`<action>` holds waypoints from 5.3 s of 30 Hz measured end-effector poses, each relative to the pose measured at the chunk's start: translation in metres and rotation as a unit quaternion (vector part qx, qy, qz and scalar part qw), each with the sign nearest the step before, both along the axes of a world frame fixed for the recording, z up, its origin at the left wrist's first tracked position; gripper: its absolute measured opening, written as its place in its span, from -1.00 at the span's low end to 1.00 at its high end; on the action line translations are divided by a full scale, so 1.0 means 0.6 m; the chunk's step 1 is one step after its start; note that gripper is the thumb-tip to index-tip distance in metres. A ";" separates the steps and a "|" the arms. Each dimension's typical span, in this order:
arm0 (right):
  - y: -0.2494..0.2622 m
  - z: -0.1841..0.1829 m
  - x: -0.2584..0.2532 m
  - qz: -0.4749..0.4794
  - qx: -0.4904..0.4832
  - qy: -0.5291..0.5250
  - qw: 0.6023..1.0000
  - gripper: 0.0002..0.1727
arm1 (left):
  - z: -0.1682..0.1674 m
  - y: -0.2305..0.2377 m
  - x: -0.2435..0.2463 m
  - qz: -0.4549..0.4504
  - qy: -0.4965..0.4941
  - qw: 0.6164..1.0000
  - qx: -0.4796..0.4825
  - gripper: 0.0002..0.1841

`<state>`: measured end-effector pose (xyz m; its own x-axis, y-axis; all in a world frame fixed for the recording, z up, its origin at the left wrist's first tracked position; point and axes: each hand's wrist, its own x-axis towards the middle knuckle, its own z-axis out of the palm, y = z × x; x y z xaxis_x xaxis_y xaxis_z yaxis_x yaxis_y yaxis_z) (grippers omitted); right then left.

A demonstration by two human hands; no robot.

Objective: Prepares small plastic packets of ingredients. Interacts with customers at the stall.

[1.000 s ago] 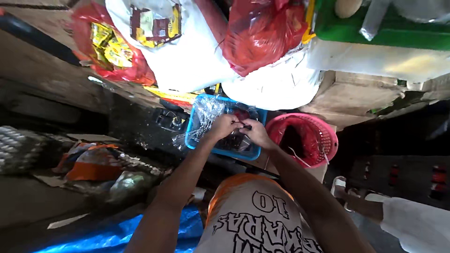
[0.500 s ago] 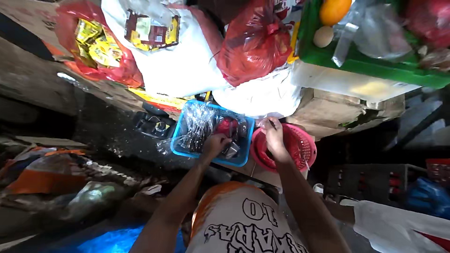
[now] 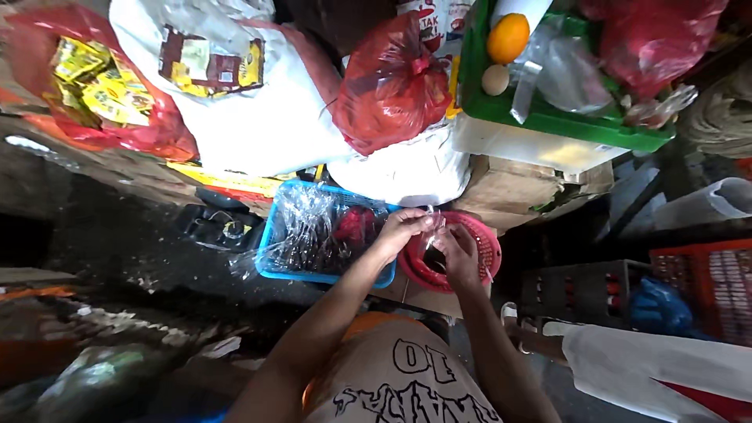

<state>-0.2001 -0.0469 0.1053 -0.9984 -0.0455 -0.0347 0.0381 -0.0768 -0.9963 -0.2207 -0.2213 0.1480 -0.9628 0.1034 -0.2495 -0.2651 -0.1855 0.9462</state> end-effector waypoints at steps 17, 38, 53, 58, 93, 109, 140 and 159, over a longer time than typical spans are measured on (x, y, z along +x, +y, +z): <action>0.092 -0.011 0.100 0.102 -0.043 -0.058 0.992 -0.72 | 0.010 0.047 -0.018 -0.104 0.185 0.975 -0.065 -0.85; 0.160 -0.045 0.243 -0.325 -0.127 -0.121 0.929 -0.85 | -0.114 0.037 0.044 -0.141 0.030 0.989 -0.015 -0.92; 0.172 -0.015 0.182 -0.239 0.055 -0.106 0.964 -0.59 | -0.093 0.016 0.050 -0.065 -0.052 0.996 -0.031 -0.94; 0.166 -0.010 0.171 -0.208 0.052 -0.078 0.974 -0.62 | -0.096 0.007 0.060 -0.045 -0.070 0.996 -0.025 -0.92; 0.109 0.016 0.165 -0.047 0.213 -0.113 0.969 -0.72 | -0.092 0.058 0.079 -0.323 0.161 0.911 -0.199 -0.85; 0.076 0.012 0.120 0.012 0.263 -0.087 0.961 -0.79 | -0.124 0.005 0.089 -0.268 0.188 0.906 -0.269 -0.85; 0.120 -0.080 0.087 -0.016 0.541 -0.302 0.785 -0.49 | -0.106 -0.076 0.019 -0.089 0.124 0.966 -0.209 -0.63; 0.072 -0.118 0.061 -0.077 0.487 -0.129 0.860 -0.64 | -0.205 0.124 -0.046 -0.149 0.047 0.828 -0.538 -0.61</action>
<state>-0.1634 -0.0039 0.0347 -0.9433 0.2626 -0.2031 0.3318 0.7662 -0.5504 -0.2481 -0.1470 0.0247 -0.9549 0.1065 -0.2771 -0.0632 0.8389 0.5405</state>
